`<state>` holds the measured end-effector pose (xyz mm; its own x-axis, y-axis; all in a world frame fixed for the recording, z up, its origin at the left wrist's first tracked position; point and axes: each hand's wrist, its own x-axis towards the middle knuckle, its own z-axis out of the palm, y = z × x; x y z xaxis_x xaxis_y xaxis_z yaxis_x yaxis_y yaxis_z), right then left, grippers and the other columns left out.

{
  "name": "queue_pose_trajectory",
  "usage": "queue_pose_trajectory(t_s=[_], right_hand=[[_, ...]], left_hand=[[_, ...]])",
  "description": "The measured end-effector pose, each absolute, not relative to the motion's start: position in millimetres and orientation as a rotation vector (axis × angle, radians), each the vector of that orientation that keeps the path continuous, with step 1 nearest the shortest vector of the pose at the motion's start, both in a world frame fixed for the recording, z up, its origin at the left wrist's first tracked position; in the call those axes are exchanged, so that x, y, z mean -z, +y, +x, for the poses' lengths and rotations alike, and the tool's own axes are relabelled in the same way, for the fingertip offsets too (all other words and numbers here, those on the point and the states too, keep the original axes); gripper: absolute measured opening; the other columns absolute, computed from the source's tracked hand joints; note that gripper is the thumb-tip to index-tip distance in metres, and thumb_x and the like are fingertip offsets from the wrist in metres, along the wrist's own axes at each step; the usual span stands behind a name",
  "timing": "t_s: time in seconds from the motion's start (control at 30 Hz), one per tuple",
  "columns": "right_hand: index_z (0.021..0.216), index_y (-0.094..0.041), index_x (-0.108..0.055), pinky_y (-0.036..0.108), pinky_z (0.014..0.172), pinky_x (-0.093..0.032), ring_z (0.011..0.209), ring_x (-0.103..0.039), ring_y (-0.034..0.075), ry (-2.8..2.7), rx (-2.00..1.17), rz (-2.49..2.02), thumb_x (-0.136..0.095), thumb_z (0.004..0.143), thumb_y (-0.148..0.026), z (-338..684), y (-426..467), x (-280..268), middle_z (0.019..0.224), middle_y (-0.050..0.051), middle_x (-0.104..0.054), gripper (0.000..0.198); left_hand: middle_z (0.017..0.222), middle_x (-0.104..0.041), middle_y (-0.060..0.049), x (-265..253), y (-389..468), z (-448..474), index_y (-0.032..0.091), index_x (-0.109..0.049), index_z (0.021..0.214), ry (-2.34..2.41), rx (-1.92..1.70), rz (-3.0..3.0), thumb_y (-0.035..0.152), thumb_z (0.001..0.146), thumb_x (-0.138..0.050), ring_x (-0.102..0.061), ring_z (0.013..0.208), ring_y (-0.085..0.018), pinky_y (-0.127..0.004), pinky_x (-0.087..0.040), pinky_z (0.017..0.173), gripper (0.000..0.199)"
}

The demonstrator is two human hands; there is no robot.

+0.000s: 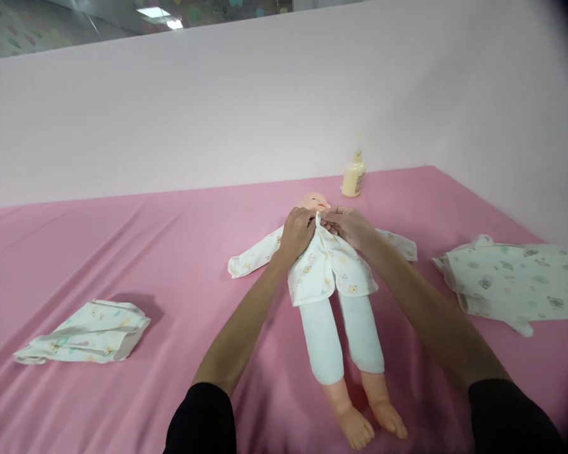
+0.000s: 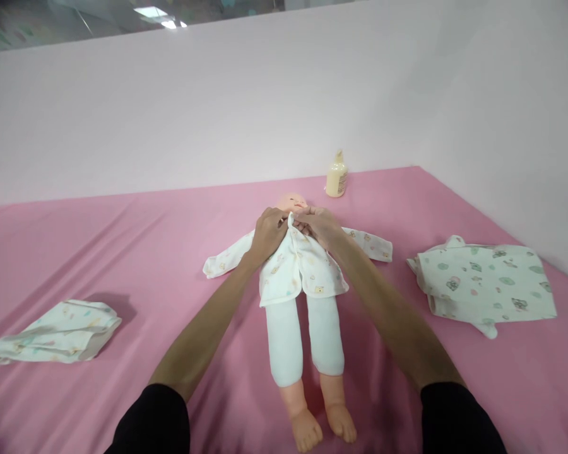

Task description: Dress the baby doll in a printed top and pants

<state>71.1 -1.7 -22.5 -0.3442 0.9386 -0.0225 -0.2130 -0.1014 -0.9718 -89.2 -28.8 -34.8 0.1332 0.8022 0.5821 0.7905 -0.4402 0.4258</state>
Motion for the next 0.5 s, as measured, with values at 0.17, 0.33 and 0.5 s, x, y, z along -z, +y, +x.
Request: queue_pose_trajectory(t_s=[0.17,0.33,0.5], right_hand=[[0.070,-0.014,-0.067,0.020,0.045,-0.035,0.053,-0.049,0.007,-1.206,-1.584,-0.856,-0.088,0.064,-0.030,69,-1,29,0.065,0.002,-0.064,0.027],[0.071,-0.016,-0.068,0.022,0.045,-0.033,0.051,-0.045,0.007,-1.167,-1.438,-0.814,-0.086,0.063,-0.033,60,-5,36,0.062,0.000,-0.061,0.026],[0.069,-0.016,-0.069,0.024,0.055,-0.040,0.057,-0.047,0.008,-1.163,-1.391,-0.812,-0.079,0.067,-0.033,55,-10,35,0.062,-0.002,-0.058,0.020]], left_hand=[[0.077,-0.067,-0.004,25,-35,-85,0.017,-0.067,0.072,1.625,-1.247,2.166,0.023,0.093,-0.050,-0.052,0.077,-0.016,-0.028,-0.038,0.074,0.028],[0.083,-0.073,-0.002,18,-38,-85,0.016,-0.073,0.080,1.463,-1.229,1.881,0.028,0.089,-0.053,-0.060,0.075,-0.014,-0.024,-0.042,0.072,0.025],[0.083,-0.072,-0.003,19,-39,-82,0.016,-0.074,0.080,1.490,-1.277,1.842,0.026,0.088,-0.053,-0.060,0.078,-0.015,-0.025,-0.041,0.074,0.025]])
